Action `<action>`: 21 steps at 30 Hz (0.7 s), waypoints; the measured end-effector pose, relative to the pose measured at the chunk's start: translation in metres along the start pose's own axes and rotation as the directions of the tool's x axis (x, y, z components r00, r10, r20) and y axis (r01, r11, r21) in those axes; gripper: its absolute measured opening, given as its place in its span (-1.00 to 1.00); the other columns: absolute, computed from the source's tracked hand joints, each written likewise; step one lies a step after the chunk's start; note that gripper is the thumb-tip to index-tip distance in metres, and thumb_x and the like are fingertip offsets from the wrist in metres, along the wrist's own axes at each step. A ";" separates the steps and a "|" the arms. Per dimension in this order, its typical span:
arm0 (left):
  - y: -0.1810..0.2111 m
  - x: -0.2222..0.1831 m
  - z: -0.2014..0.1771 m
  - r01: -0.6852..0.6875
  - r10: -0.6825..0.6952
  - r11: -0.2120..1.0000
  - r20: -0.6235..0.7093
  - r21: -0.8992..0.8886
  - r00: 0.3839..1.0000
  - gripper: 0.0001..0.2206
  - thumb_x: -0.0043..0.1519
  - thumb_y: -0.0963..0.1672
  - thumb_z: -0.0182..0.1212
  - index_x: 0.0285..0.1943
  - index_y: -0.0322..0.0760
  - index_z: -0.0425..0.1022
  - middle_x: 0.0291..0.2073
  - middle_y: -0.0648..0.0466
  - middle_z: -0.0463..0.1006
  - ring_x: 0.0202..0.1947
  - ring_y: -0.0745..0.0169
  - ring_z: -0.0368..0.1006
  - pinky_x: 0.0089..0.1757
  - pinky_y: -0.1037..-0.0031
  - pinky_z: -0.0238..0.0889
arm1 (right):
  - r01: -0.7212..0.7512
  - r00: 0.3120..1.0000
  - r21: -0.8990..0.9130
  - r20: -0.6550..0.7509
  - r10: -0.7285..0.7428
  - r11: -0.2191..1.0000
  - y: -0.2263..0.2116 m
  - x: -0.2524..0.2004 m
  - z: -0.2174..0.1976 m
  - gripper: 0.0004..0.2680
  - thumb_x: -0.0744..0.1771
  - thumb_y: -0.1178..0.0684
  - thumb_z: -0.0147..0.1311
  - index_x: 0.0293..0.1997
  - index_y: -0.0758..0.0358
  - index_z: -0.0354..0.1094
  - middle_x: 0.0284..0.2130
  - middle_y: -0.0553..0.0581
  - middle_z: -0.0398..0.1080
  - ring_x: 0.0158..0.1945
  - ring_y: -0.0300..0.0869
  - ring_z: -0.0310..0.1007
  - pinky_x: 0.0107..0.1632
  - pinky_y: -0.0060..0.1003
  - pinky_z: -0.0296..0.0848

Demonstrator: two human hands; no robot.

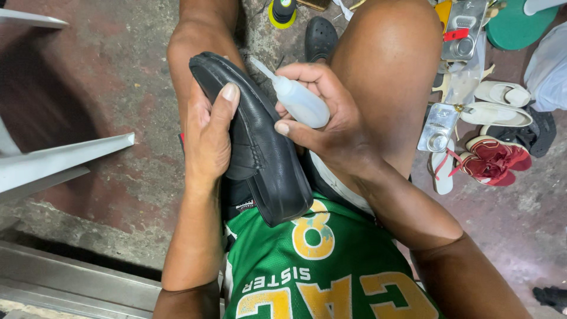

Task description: The person applies adhesive from a bottle along the interior edge of a black shoe sole and presses the leather upper onto it.

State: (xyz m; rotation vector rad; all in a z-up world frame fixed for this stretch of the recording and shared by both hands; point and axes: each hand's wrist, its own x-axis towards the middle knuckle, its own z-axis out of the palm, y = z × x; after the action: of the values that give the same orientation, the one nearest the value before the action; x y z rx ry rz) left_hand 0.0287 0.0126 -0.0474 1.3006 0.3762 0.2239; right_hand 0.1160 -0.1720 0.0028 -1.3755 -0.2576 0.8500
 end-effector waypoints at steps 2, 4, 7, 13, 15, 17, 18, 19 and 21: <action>0.004 -0.004 0.004 0.063 -0.063 0.998 -0.021 -0.012 0.998 -0.68 0.45 -0.08 0.12 0.26 -0.37 0.32 -0.01 0.08 0.47 0.03 0.35 0.39 0.11 0.49 0.29 | 0.004 1.000 -0.009 -0.004 -0.004 1.000 -0.003 0.000 0.002 -0.58 0.30 0.35 0.22 0.29 0.23 0.20 -0.05 -0.02 0.34 0.07 -0.34 0.36 0.22 -0.39 0.40; 0.009 -0.008 0.005 0.133 -0.133 0.991 -0.036 -0.005 0.990 -0.72 0.43 -0.07 0.13 0.19 -0.36 0.33 -0.10 0.07 0.48 -0.08 0.34 0.41 0.01 0.47 0.33 | -0.026 1.000 -0.025 -0.005 0.026 0.999 -0.005 -0.002 0.001 -0.58 0.30 0.37 0.20 0.29 0.23 0.20 -0.07 -0.01 0.34 0.06 -0.34 0.36 0.19 -0.40 0.40; 0.010 -0.009 0.007 0.099 -0.098 0.994 -0.035 0.037 0.995 -0.70 0.43 -0.07 0.11 0.23 -0.34 0.32 -0.05 0.10 0.49 -0.01 0.38 0.41 0.08 0.50 0.32 | -0.034 0.999 -0.040 0.000 0.034 0.999 -0.004 -0.002 0.002 -0.58 0.29 0.37 0.19 0.29 0.23 0.21 -0.08 -0.01 0.34 0.05 -0.35 0.36 0.16 -0.41 0.40; 0.009 -0.015 0.006 0.134 -0.130 0.988 -0.057 0.070 0.990 -0.68 0.42 -0.08 0.13 0.24 -0.37 0.30 -0.05 0.08 0.49 -0.02 0.37 0.43 0.06 0.50 0.34 | -0.016 1.000 -0.066 0.026 0.018 0.998 0.003 -0.004 0.001 -0.59 0.30 0.35 0.17 0.29 0.23 0.20 -0.06 0.00 0.35 0.05 -0.35 0.37 0.17 -0.41 0.42; 0.009 -0.018 0.004 0.121 -0.119 0.992 -0.046 0.026 0.992 -0.60 0.40 -0.08 0.14 0.34 -0.39 0.25 0.01 0.07 0.47 0.03 0.36 0.41 0.10 0.49 0.31 | -0.046 0.999 -0.002 0.020 0.046 0.999 0.004 -0.004 -0.001 -0.60 0.31 0.34 0.16 0.29 0.24 0.20 -0.08 0.02 0.37 0.01 -0.33 0.38 0.11 -0.39 0.42; 0.010 -0.020 0.004 0.087 -0.086 0.995 -0.025 0.043 0.996 -0.53 0.39 -0.09 0.17 0.42 -0.41 0.19 0.05 0.05 0.46 0.07 0.34 0.40 0.15 0.48 0.29 | -0.114 0.993 0.124 -0.007 0.116 0.986 0.005 -0.005 -0.002 -0.63 0.32 0.31 0.15 0.28 0.27 0.21 -0.12 0.05 0.40 -0.06 -0.30 0.41 -0.02 -0.36 0.42; 0.012 -0.023 0.004 0.063 -0.062 0.995 -0.012 0.082 0.998 -0.49 0.38 -0.09 0.19 0.45 -0.42 0.17 0.06 0.04 0.46 0.09 0.32 0.40 0.18 0.47 0.28 | -0.076 0.997 0.187 -0.005 0.078 0.979 0.006 -0.004 -0.002 -0.63 0.33 0.30 0.15 0.28 0.26 0.19 -0.12 0.06 0.41 -0.04 -0.29 0.43 0.05 -0.35 0.44; 0.013 -0.025 0.005 0.039 -0.039 0.992 0.001 0.121 0.999 -0.45 0.37 -0.09 0.20 0.48 -0.43 0.14 0.07 0.03 0.46 0.11 0.31 0.40 0.20 0.46 0.26 | -0.037 0.999 0.250 -0.005 0.040 0.968 0.008 -0.002 -0.003 -0.63 0.34 0.29 0.16 0.29 0.25 0.17 -0.12 0.07 0.42 -0.03 -0.28 0.45 0.12 -0.33 0.47; 0.016 -0.029 0.008 0.020 -0.023 0.991 0.021 0.135 1.000 -0.42 0.35 -0.09 0.24 0.49 -0.45 0.13 0.09 0.00 0.46 0.14 0.27 0.40 0.23 0.44 0.27 | 0.032 0.999 0.290 -0.003 -0.033 0.956 0.010 0.002 -0.004 -0.63 0.35 0.28 0.18 0.29 0.25 0.15 -0.10 0.07 0.42 0.01 -0.27 0.47 0.20 -0.32 0.48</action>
State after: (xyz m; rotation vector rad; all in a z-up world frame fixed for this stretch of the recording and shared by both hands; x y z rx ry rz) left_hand 0.0058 -0.0012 -0.0255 1.4302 0.3920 0.1677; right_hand 0.1158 -0.1739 -0.0082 -1.0929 -0.1490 0.8261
